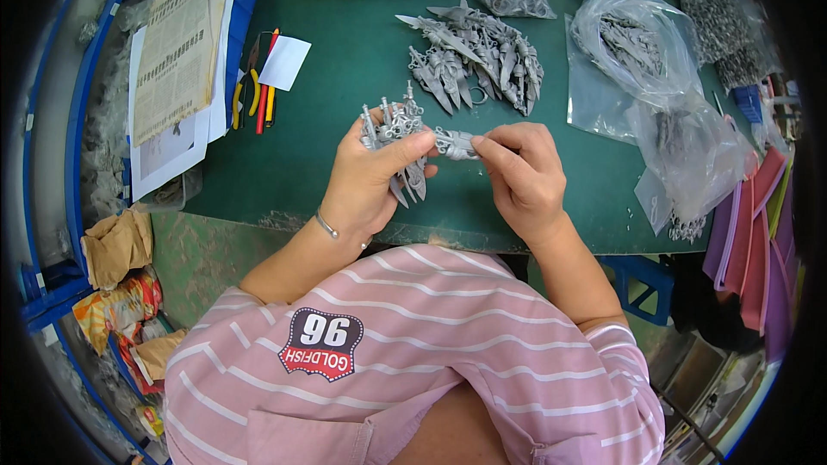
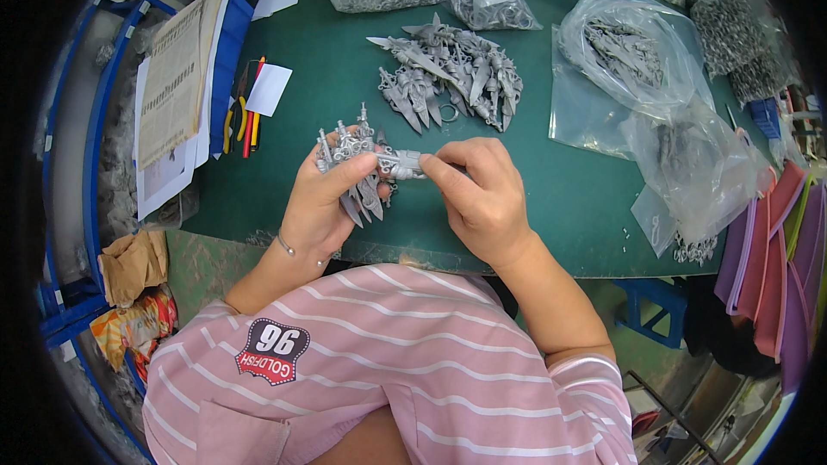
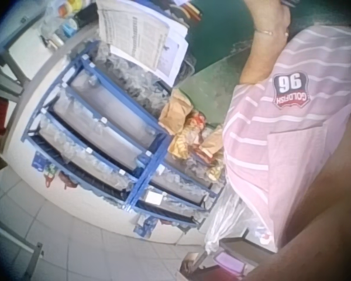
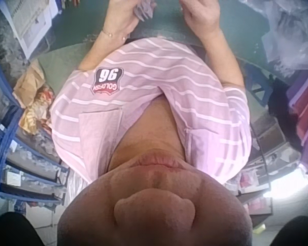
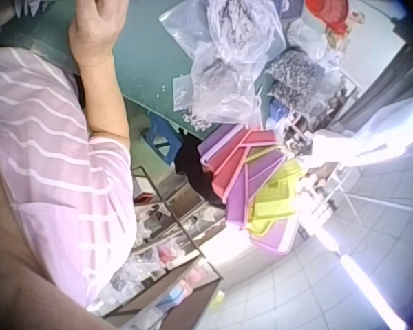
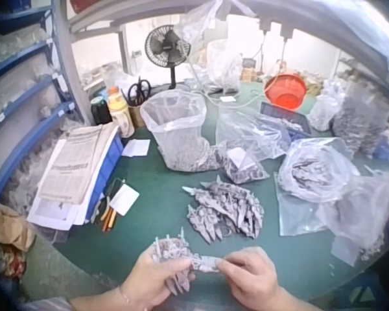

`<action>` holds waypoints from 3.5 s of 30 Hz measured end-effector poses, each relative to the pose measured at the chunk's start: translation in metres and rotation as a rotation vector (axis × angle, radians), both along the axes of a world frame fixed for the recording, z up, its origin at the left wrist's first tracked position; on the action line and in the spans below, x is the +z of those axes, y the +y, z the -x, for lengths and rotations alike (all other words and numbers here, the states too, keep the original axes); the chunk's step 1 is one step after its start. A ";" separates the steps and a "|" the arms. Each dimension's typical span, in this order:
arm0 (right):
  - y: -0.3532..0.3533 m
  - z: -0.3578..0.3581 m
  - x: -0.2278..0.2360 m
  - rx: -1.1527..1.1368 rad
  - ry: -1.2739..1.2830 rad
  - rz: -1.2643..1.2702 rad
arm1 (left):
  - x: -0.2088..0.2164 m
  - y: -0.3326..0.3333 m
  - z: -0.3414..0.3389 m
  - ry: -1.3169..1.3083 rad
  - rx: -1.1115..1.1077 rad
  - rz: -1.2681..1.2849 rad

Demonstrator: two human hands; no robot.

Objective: The person holds and looks at small gray mechanical parts, turning them over by hand and placing them into groups on the workstation.

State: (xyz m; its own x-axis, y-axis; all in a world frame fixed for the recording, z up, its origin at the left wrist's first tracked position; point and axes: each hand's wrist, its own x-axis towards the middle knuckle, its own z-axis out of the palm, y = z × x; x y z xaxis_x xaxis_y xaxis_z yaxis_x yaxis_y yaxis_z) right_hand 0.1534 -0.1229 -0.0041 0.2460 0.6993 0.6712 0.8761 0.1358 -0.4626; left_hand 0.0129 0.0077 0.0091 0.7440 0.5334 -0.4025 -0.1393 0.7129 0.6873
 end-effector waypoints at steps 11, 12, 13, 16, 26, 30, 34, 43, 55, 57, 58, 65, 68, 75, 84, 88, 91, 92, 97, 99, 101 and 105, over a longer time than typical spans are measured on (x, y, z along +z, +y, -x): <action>-0.011 0.007 0.008 0.126 1.448 0.241 | -0.004 0.002 0.000 -0.071 0.062 0.038; -0.015 0.004 0.009 0.135 1.511 0.307 | -0.004 0.001 0.001 -0.075 0.071 0.033; -0.017 0.002 0.009 0.145 1.574 0.373 | -0.004 0.001 0.002 -0.079 0.080 0.028; -0.021 0.003 0.004 0.221 1.645 0.253 | -0.004 0.001 0.001 -0.098 0.076 0.035; -0.015 0.008 0.011 0.111 1.511 0.195 | -0.001 0.001 0.003 -0.145 0.107 0.028; -0.011 0.011 0.013 0.098 1.388 0.002 | -0.006 0.002 0.005 -0.127 0.052 0.048; -0.006 0.019 0.018 0.024 0.699 -0.005 | -0.013 0.000 0.006 -0.214 0.015 0.138; 0.025 0.009 0.002 -0.112 0.319 0.182 | -0.028 0.027 0.020 -0.156 0.103 0.194; 0.032 0.018 -0.004 0.065 -0.052 0.667 | -0.024 0.032 0.025 -0.199 0.090 0.111; 0.023 0.001 0.000 0.095 0.065 0.681 | -0.023 0.031 0.024 -0.197 0.095 0.112; 0.017 -0.006 0.002 0.135 0.078 0.728 | -0.024 0.031 0.023 -0.196 0.087 0.112; 0.005 -0.008 0.000 0.244 0.457 0.868 | -0.018 0.022 0.016 -0.131 0.071 0.107; -0.004 -0.007 -0.014 0.135 0.735 0.831 | -0.017 0.022 0.017 -0.135 0.046 0.082; -0.004 0.005 -0.003 0.018 1.331 0.246 | -0.005 0.010 0.012 -0.067 -0.090 0.033; -0.007 0.013 0.003 0.167 1.091 0.000 | -0.001 0.003 0.009 -0.169 -0.159 0.067; -0.006 0.014 0.002 0.193 1.080 -0.030 | -0.002 0.002 0.010 -0.196 -0.162 0.079; -0.006 0.015 0.001 0.218 1.142 -0.041 | -0.003 0.002 0.010 -0.195 -0.160 0.081; -0.007 0.015 0.002 0.223 1.218 -0.035 | -0.003 0.002 0.010 -0.189 -0.156 0.080; -0.009 0.000 -0.004 0.601 2.070 -0.099 | -0.005 0.002 0.011 -0.178 -0.140 0.080; -0.009 -0.001 -0.007 0.628 2.204 -0.075 | -0.006 0.001 0.011 -0.166 -0.136 0.070; -0.009 0.000 -0.007 0.667 2.230 -0.084 | -0.006 0.002 0.012 -0.159 -0.131 0.064; -0.010 -0.002 -0.008 0.672 2.185 -0.075 | -0.006 0.002 0.012 -0.150 -0.120 0.062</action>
State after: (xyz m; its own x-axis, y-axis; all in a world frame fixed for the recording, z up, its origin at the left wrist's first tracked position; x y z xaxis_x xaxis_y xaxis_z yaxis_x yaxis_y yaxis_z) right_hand 0.1555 -0.1325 -0.0117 0.2143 0.9608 -0.1758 -0.9376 0.1519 -0.3129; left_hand 0.0006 0.0094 0.0034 0.8549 0.4149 -0.3115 -0.1486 0.7710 0.6192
